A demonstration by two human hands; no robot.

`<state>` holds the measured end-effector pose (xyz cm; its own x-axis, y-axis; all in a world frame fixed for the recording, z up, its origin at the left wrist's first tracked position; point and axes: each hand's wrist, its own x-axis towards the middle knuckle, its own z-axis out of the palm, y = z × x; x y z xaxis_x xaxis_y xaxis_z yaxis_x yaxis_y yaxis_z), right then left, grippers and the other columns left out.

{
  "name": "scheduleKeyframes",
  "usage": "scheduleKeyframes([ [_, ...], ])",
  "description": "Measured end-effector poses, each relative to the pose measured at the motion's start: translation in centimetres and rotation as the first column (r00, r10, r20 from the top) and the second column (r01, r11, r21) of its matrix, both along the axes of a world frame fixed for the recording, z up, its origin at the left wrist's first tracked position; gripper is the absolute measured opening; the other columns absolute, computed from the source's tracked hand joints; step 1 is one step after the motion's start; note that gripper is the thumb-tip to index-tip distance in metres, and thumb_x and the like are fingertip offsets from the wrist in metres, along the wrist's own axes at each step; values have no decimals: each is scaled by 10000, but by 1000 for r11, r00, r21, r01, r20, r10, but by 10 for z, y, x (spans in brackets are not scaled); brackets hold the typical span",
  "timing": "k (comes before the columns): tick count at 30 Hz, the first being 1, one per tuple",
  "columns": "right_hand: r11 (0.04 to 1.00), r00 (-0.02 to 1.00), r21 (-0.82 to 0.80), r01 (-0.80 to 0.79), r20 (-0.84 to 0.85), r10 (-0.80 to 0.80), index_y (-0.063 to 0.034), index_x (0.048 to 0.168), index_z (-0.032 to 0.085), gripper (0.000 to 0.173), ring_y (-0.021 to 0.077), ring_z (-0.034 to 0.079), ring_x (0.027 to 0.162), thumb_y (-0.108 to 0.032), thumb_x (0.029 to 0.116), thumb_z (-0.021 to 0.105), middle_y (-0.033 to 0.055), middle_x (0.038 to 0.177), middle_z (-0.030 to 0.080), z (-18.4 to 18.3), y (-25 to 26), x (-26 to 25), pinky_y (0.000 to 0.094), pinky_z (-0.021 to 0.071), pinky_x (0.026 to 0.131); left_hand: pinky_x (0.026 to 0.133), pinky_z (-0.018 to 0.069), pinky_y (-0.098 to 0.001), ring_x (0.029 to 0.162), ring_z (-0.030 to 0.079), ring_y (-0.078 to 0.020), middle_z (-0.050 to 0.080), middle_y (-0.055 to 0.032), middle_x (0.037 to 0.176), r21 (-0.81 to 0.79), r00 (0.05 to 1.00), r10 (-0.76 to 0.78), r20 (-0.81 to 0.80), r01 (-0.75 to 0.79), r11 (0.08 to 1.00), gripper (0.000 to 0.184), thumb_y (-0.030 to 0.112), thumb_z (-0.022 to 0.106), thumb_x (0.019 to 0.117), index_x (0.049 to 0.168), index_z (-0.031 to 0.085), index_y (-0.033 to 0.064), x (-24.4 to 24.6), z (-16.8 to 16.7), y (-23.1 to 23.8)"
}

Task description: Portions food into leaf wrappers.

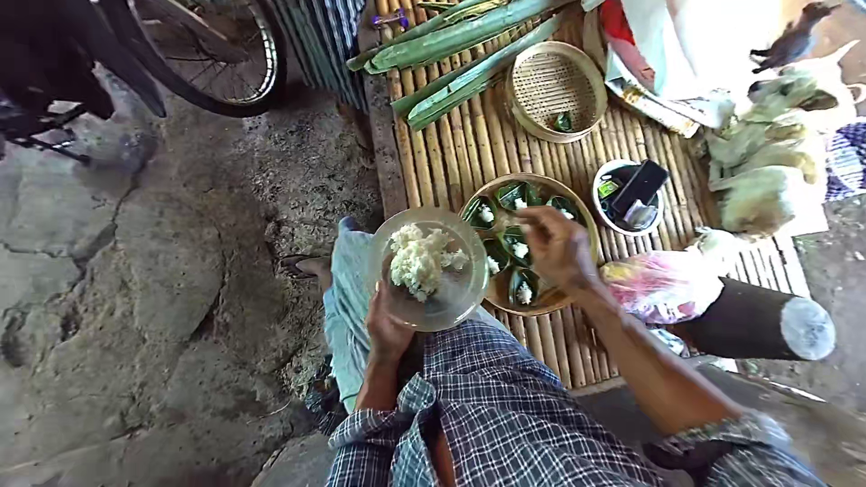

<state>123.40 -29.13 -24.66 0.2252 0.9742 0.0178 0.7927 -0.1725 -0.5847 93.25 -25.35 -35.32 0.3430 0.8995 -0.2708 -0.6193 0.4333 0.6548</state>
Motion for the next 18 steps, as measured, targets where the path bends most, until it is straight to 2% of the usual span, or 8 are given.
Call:
scheduleKeyframes([
  [1,989,991,-77,129,53,-125,-57,1289,650,282,312,705,1024,-168,1044,567,164,1213,689,-15,-16,20,549,586,882,1033,526,-503,1247,606,-245,602,-113,1389,-37,999,32,1,-32,999,512,368,328,1069,1514,425,135,0,2,0],
  [3,890,925,-253,380,90,-370,-1,1301,595,325,401,673,1067,-189,1042,540,233,1186,670,-50,-60,52,641,529,924,1004,539,-509,1206,626,-249,627,-120,1334,-93,997,71,-8,-71,993,467,339,321,1073,1461,453,114,0,4,0],
  [5,694,798,-424,581,129,-589,13,1362,533,408,396,671,1069,-237,1041,527,250,1196,661,-74,-107,61,616,525,934,1002,540,-522,1209,628,-263,623,-123,1345,-92,998,61,15,-60,994,486,367,344,1074,1480,453,124,-1,4,-1],
  [7,511,661,-524,681,141,-737,-11,1397,488,460,353,717,925,-299,1040,526,228,1154,671,-94,-143,54,565,592,813,1013,528,-554,1212,626,-277,621,-124,1342,-74,998,51,39,-48,996,500,408,405,1058,1470,449,128,-2,3,-2],
  [10,358,460,-632,687,-3,-888,-12,1458,390,530,318,732,774,-372,1078,476,222,1060,683,-107,-161,31,495,627,698,1002,533,-549,1197,634,-267,635,-105,1321,-57,998,42,54,-39,998,503,443,420,1049,1448,470,142,-2,3,-3],
  [14,279,121,-699,659,-268,-956,-30,1501,273,517,270,698,655,-355,1117,392,215,953,653,-123,-156,20,418,612,604,998,542,-527,1188,641,-249,640,-98,1311,-50,998,43,39,-41,998,487,412,323,1073,1449,460,134,-2,13,-7],
  [16,267,55,-718,643,-305,-951,-56,1499,276,501,270,692,650,-367,1116,362,211,948,649,-123,-151,19,412,604,591,1014,529,-535,1213,626,-256,624,-108,1340,-33,998,43,47,-41,999,506,419,367,1061,1471,444,133,-6,12,-9],
  [18,278,77,-714,643,-301,-951,-54,1478,306,538,268,687,644,-442,1111,368,200,932,653,-123,-150,20,415,598,588,1003,537,-536,1205,633,-258,633,-115,1325,-32,997,76,32,-75,997,491,407,373,1060,1454,457,127,-6,13,-13],
])
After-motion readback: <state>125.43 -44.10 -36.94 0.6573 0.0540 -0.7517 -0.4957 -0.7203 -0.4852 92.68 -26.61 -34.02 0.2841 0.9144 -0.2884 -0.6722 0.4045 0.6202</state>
